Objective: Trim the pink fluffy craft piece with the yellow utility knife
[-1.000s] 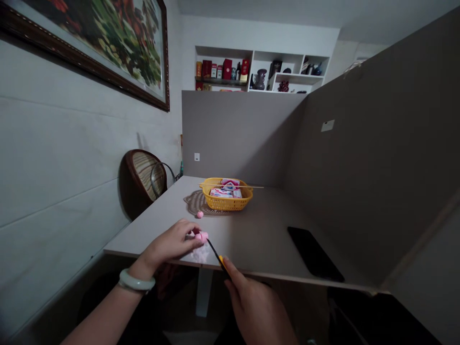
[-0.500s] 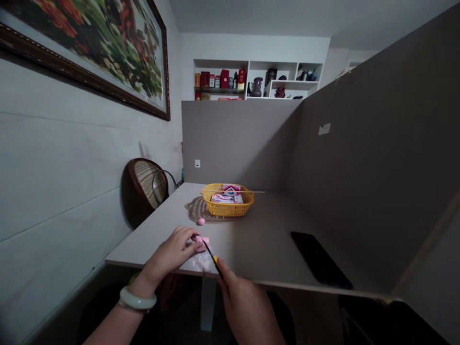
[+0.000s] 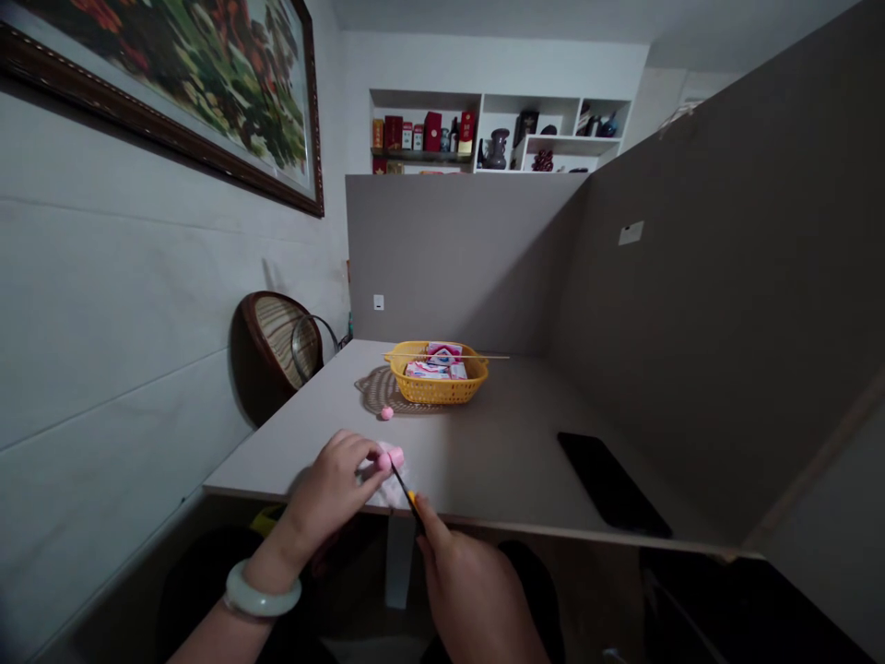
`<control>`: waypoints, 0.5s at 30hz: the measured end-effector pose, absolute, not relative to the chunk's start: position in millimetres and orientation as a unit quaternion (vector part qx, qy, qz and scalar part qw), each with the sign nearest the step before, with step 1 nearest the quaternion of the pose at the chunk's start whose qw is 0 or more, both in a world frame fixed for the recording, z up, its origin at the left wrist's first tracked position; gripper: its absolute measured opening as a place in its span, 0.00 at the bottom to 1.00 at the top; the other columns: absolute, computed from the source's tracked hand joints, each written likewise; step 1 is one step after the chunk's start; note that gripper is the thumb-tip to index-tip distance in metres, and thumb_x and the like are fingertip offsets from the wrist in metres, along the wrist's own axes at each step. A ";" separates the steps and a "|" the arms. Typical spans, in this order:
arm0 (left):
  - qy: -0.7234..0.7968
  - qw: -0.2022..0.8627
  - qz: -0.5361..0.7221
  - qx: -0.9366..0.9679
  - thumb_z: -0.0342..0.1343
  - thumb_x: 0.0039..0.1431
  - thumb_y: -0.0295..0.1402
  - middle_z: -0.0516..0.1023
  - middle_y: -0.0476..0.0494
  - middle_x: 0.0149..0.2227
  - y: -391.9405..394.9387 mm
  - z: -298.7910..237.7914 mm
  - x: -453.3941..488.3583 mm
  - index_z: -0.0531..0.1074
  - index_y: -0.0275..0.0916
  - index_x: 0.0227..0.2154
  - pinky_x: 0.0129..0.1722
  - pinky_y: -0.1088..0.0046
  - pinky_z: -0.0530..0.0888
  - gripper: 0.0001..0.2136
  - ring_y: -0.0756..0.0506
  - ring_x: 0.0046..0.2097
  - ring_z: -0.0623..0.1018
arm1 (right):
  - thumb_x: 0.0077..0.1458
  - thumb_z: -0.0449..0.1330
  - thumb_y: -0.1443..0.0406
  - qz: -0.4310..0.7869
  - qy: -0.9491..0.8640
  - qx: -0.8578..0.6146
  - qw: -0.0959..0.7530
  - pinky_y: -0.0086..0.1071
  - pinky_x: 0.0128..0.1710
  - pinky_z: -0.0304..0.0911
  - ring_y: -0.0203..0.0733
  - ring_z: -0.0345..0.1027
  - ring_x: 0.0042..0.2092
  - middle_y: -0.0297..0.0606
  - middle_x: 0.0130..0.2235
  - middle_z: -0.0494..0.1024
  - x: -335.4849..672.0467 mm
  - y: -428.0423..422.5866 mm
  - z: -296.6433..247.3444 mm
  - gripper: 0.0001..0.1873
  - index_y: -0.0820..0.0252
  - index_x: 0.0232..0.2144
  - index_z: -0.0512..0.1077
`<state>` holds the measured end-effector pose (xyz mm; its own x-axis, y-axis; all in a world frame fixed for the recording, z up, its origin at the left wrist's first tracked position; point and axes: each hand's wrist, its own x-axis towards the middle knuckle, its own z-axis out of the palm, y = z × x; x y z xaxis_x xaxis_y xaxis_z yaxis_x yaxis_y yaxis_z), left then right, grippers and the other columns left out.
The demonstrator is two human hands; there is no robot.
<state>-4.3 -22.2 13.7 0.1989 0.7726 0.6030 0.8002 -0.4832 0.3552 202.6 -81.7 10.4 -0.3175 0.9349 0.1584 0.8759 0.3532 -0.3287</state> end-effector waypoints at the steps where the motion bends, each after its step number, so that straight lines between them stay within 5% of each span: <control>1: -0.500 0.009 -0.379 -0.778 0.53 0.64 0.37 0.77 0.44 0.36 -24.2 13.6 -5.4 0.73 0.41 0.32 0.45 0.65 0.69 0.08 0.42 0.43 0.73 | 0.62 0.48 0.69 0.087 -0.807 -0.563 0.153 0.31 0.37 0.69 0.47 0.79 0.41 0.43 0.42 0.83 203.3 -82.9 8.2 0.27 0.54 0.62 0.64; 15: -0.489 -0.071 -0.348 -0.797 0.64 0.54 0.41 0.77 0.46 0.44 -21.3 18.4 -14.9 0.75 0.43 0.40 0.50 0.66 0.69 0.13 0.42 0.50 0.70 | 0.64 0.45 0.64 0.128 -0.795 -0.558 0.202 0.33 0.38 0.71 0.47 0.79 0.41 0.39 0.44 0.83 233.5 -94.4 -4.4 0.27 0.50 0.63 0.62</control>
<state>-14.9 -21.3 18.4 0.2802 0.8286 0.4846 0.7293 -0.5120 0.4538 233.5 -94.4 -4.4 -0.2961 0.9383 0.1786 0.8344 0.3451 -0.4298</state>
